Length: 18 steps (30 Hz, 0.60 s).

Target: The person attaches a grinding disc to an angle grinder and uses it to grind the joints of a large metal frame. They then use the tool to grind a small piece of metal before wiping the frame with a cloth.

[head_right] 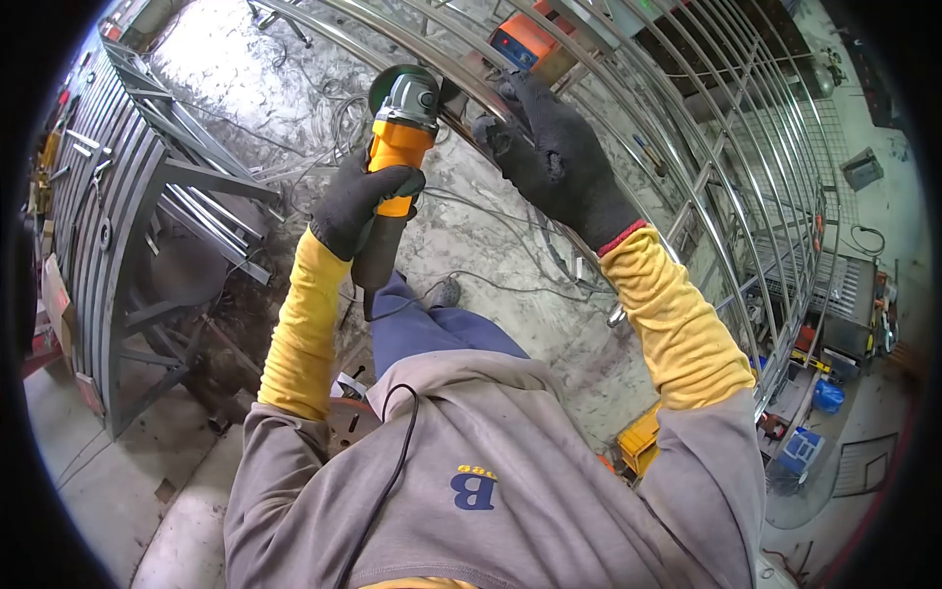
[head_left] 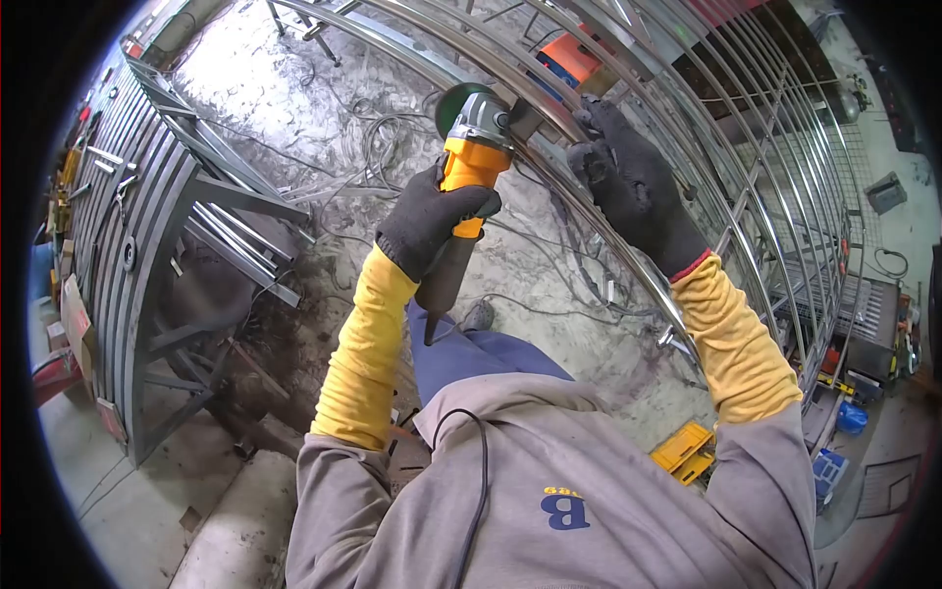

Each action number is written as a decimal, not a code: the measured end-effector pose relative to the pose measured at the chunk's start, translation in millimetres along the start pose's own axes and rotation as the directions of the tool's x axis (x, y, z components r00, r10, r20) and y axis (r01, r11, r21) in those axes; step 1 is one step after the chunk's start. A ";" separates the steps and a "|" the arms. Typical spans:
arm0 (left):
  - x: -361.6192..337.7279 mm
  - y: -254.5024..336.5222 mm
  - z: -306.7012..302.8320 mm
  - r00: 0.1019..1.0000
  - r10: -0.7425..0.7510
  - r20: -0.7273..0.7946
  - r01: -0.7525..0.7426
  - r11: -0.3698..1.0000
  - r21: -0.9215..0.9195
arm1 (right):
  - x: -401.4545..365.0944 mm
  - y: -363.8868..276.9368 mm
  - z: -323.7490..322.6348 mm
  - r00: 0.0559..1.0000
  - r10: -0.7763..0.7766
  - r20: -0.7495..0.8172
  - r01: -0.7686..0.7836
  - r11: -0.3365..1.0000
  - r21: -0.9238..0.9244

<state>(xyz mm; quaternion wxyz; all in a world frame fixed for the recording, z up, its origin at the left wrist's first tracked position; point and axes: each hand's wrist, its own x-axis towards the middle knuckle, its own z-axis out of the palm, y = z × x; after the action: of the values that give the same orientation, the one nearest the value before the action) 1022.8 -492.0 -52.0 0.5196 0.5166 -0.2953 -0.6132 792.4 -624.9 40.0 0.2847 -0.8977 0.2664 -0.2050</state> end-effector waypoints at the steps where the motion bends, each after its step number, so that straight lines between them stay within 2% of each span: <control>1: 1.6 4.0 -4.6 1.000 0.001 -0.001 -0.001 1.000 0.002 | -0.3 -0.6 0.5 1.000 0.015 0.000 -0.015 1.000 -0.008; 3: 8.5 11.5 -17.1 0.999 -0.044 -0.020 0.046 0.994 0.095 | 0.3 -1.6 0.7 1.000 0.025 -0.001 -0.025 1.000 -0.016; 7: 15.7 14.7 -54.7 0.999 0.007 -0.053 -0.011 0.997 -0.074 | 2.1 -1.3 0.6 0.997 0.069 0.037 -0.068 0.997 -0.019; 8: 11.0 16.4 -62.4 1.000 -0.006 -0.006 0.005 0.994 -0.110 | 2.7 0.3 0.8 0.995 0.079 0.062 -0.078 0.997 -0.010; 11: 10.2 -3.6 -56.7 1.000 0.015 -0.010 -0.016 0.992 -0.123 | 3.5 2.1 2.4 0.995 0.077 0.055 -0.077 0.997 -0.019; 12: 9.4 -12.7 -51.9 0.999 0.038 0.030 -0.034 0.993 -0.110 | 2.9 2.4 2.9 0.995 0.077 0.056 -0.076 0.997 -0.022; 13: 1.4 -15.2 -46.1 0.986 0.131 0.099 -0.133 0.991 0.009 | 2.0 2.5 3.7 0.998 0.049 0.035 -0.048 0.998 -0.032; 15: -3.4 -21.6 -32.8 0.991 -0.002 0.136 0.019 0.992 -0.127 | 2.0 2.2 4.7 0.999 0.023 0.022 -0.022 0.999 -0.042; 17: -1.5 -31.1 -31.6 0.991 0.031 0.134 -0.015 0.993 -0.118 | 2.0 0.3 4.0 0.999 0.037 0.021 -0.035 0.995 -0.097; 18: 1.6 -34.4 -33.1 0.997 0.039 0.060 -0.029 0.988 -0.154 | 1.1 0.2 6.2 0.999 0.043 0.024 -0.040 0.995 -0.096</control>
<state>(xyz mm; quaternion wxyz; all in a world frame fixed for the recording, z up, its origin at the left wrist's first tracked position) 1042.7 -477.8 -93.1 0.5584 0.4505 -0.2725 -0.6411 796.4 -623.2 35.4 0.2492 -0.9072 0.2907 -0.1742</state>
